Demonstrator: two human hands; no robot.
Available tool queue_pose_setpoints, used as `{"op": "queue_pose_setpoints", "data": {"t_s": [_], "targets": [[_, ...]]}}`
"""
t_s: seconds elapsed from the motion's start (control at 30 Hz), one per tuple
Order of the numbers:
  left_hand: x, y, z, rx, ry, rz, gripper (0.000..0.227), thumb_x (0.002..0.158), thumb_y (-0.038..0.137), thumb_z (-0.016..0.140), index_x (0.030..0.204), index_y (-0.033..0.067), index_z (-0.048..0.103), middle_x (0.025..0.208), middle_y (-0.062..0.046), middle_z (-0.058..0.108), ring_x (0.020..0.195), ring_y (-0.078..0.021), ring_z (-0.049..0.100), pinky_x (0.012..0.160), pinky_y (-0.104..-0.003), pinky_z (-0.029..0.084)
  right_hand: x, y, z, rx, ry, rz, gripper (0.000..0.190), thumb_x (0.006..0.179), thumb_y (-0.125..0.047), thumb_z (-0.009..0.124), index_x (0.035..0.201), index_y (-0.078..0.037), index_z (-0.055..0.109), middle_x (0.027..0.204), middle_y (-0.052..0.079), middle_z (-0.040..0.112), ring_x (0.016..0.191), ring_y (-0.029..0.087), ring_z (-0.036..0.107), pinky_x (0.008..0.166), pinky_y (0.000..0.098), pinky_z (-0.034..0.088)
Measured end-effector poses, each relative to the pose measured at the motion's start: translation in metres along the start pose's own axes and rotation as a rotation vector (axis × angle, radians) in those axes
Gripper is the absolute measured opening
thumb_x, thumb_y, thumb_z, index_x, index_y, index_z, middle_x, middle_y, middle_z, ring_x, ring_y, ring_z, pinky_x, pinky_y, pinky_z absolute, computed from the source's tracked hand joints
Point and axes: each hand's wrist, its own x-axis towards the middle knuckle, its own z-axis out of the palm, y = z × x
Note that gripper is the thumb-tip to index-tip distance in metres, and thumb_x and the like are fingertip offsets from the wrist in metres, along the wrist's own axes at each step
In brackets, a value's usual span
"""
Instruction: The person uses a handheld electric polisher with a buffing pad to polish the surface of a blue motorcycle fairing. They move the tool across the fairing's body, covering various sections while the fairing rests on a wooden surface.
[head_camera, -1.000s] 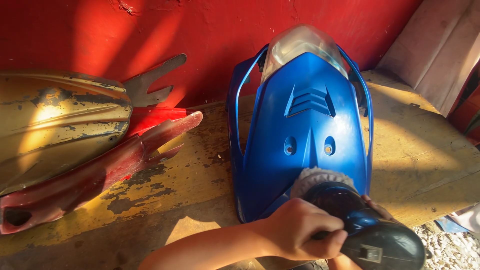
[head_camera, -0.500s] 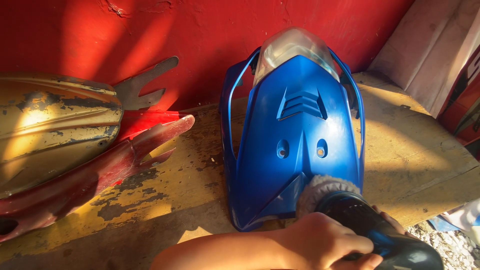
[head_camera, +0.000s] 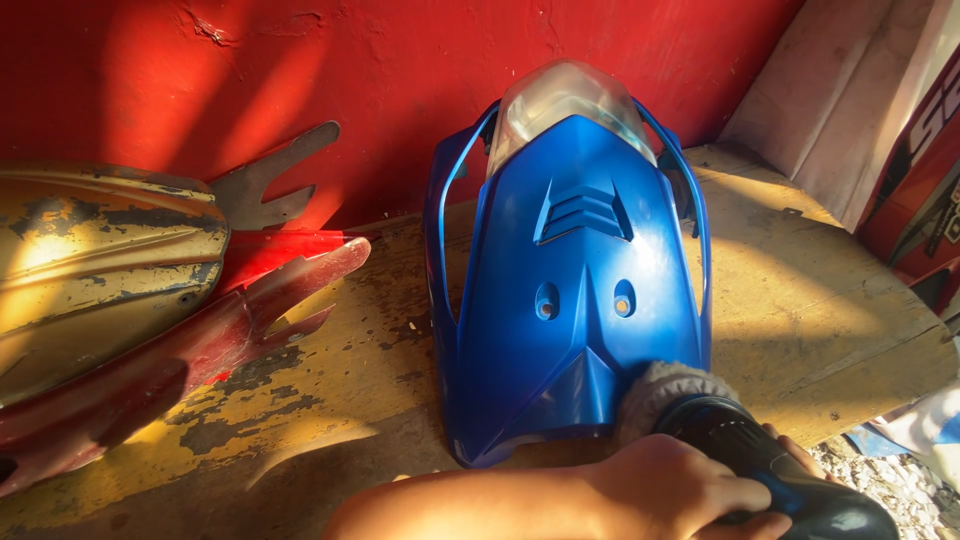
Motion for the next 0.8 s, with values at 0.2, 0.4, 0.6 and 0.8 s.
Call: {"op": "queue_pose_setpoints", "data": {"t_s": [0.2, 0.4, 0.6, 0.8], "targets": [[0.016, 0.002, 0.003, -0.05, 0.043, -0.009, 0.046, 0.115, 0.046, 0.045, 0.097, 0.01, 0.067, 0.072, -0.015, 0.066, 0.071, -0.0317, 0.07, 0.073, -0.04, 0.058, 0.006, 0.009, -0.014, 0.133, -0.205, -0.274, 0.074, 0.125, -0.052, 0.026, 0.16, 0.013, 0.035, 0.165, 0.039, 0.037, 0.156, 0.059, 0.027, 0.125, 0.068, 0.015], [0.011, -0.017, 0.026, 0.057, -0.025, -0.02, 0.049, 0.118, 0.046, 0.044, 0.09, 0.0104, 0.063, 0.071, -0.013, 0.068, 0.07, -0.0291, 0.071, 0.073, -0.038, 0.058, 0.012, 0.002, -0.017, 0.19, -0.24, -0.287, 0.073, 0.126, -0.05, 0.024, 0.16, 0.013, 0.034, 0.165, 0.04, 0.035, 0.157, 0.06, 0.026, 0.126, 0.0682, 0.014], [0.029, -0.025, 0.034, 0.012, -0.031, 0.077, 0.051, 0.115, 0.047, 0.03, 0.107, 0.008, 0.062, 0.079, -0.022, 0.067, 0.076, -0.0374, 0.071, 0.073, -0.046, 0.056, 0.023, -0.017, -0.027, 0.1, -0.219, -0.283, 0.072, 0.126, -0.05, 0.024, 0.157, 0.013, 0.034, 0.165, 0.04, 0.034, 0.157, 0.059, 0.026, 0.129, 0.0669, 0.013], [0.028, -0.009, 0.01, 0.158, -0.009, 0.014, 0.053, 0.116, 0.051, 0.04, 0.094, 0.0096, 0.065, 0.071, -0.015, 0.068, 0.07, -0.0305, 0.072, 0.076, -0.039, 0.059, 0.025, 0.022, 0.051, 0.056, -0.219, -0.399, 0.061, 0.115, -0.044, 0.022, 0.148, 0.004, 0.038, 0.162, 0.039, 0.033, 0.155, 0.058, 0.026, 0.128, 0.069, 0.013]]}}
